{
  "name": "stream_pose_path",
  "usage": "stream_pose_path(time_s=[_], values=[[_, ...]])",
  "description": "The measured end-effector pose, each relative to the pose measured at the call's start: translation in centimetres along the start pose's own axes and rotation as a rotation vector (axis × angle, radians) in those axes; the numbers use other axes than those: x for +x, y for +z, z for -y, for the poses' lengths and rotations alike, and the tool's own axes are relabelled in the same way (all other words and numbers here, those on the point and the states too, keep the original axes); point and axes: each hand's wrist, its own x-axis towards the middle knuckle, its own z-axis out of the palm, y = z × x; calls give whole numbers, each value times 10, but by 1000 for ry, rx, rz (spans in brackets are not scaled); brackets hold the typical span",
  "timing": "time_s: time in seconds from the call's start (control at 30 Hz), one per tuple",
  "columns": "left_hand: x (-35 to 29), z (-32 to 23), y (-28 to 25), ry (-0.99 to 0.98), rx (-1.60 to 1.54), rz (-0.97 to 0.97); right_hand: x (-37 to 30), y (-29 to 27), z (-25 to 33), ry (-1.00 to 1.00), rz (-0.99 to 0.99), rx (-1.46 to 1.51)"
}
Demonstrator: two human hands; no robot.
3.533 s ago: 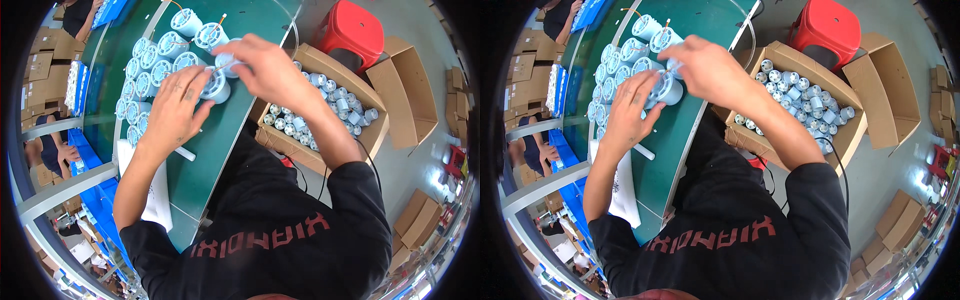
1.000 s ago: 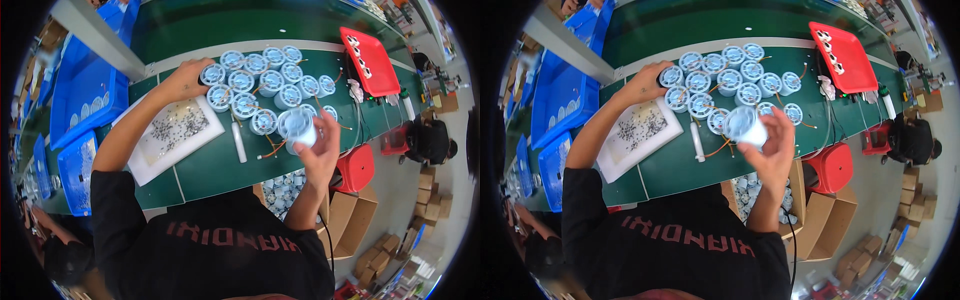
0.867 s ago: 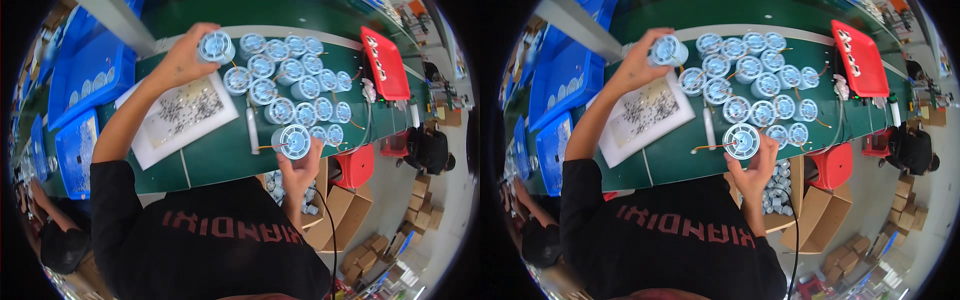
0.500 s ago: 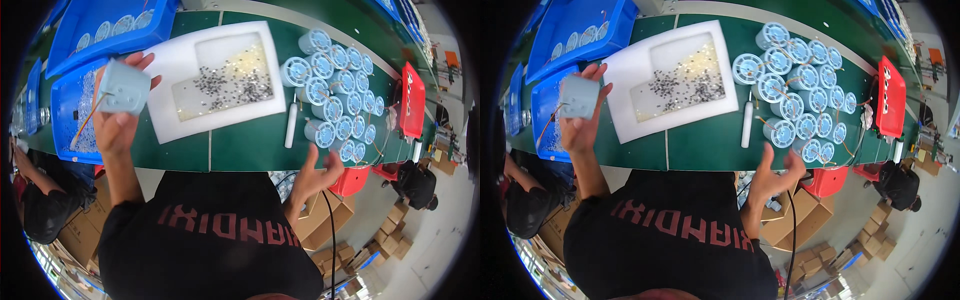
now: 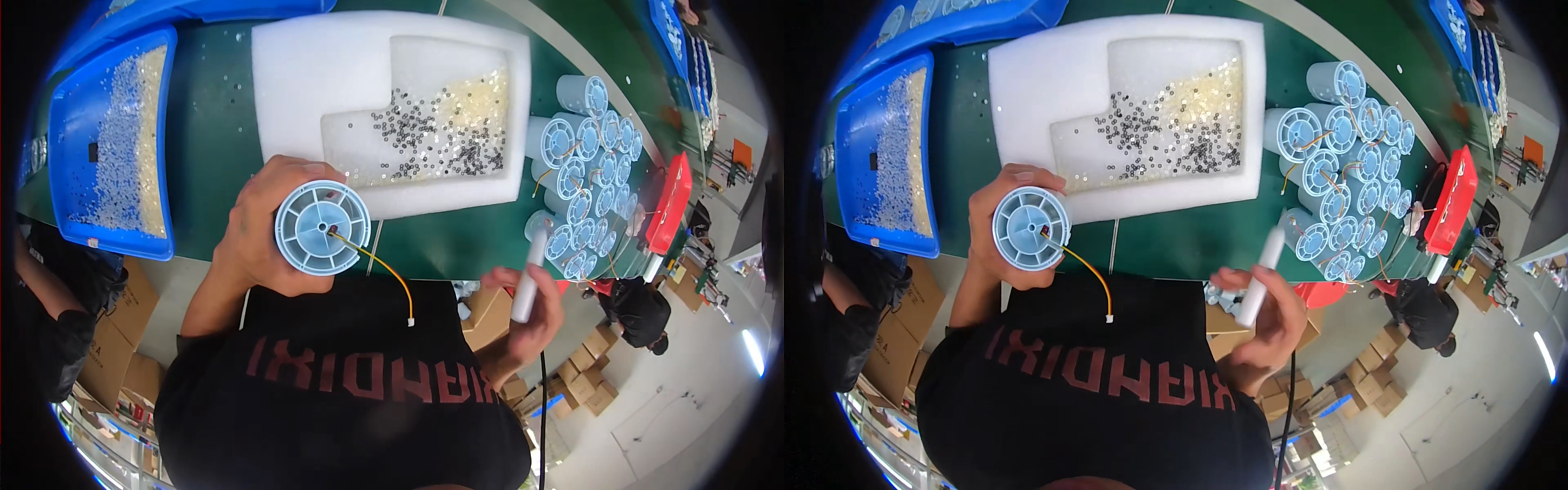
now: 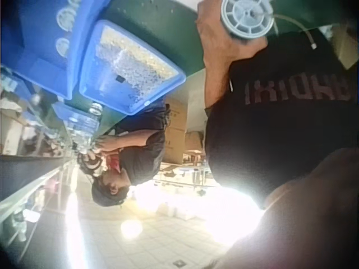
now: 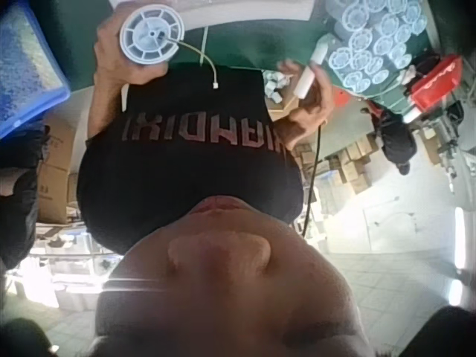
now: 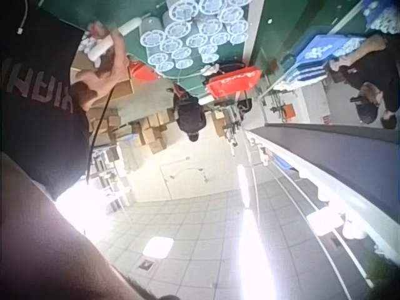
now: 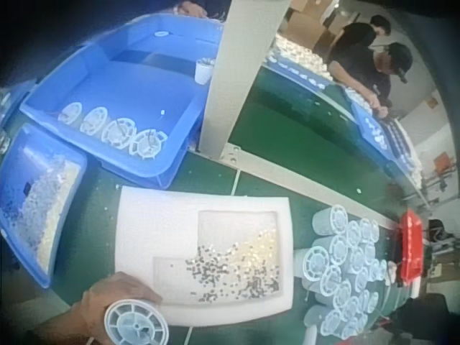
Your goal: The person is assembling electronic components by inserting small black pins into a blue plastic housing using a handheld pickup tool.
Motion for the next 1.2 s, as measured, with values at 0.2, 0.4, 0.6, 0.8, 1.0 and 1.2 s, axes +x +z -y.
stream_pose_path(time_s=[0.2,0.4,0.6,0.8,1.0,1.2], values=[[-6,-3,-14,-42,-21,26,64,32,-11,-477,-186,246],[-12,-9,-21,-73,36,33,160,54,-7,-389,-316,355],[-11,-2,-15,-48,11,-25,199,75,1,-266,-70,267],[-12,3,-12,-47,-66,-117,223,90,-13,-199,190,63],[-10,6,-14,-25,-76,-115,221,93,-4,-202,194,92],[-16,7,-18,-72,-83,-55,223,92,-12,-205,139,29]])
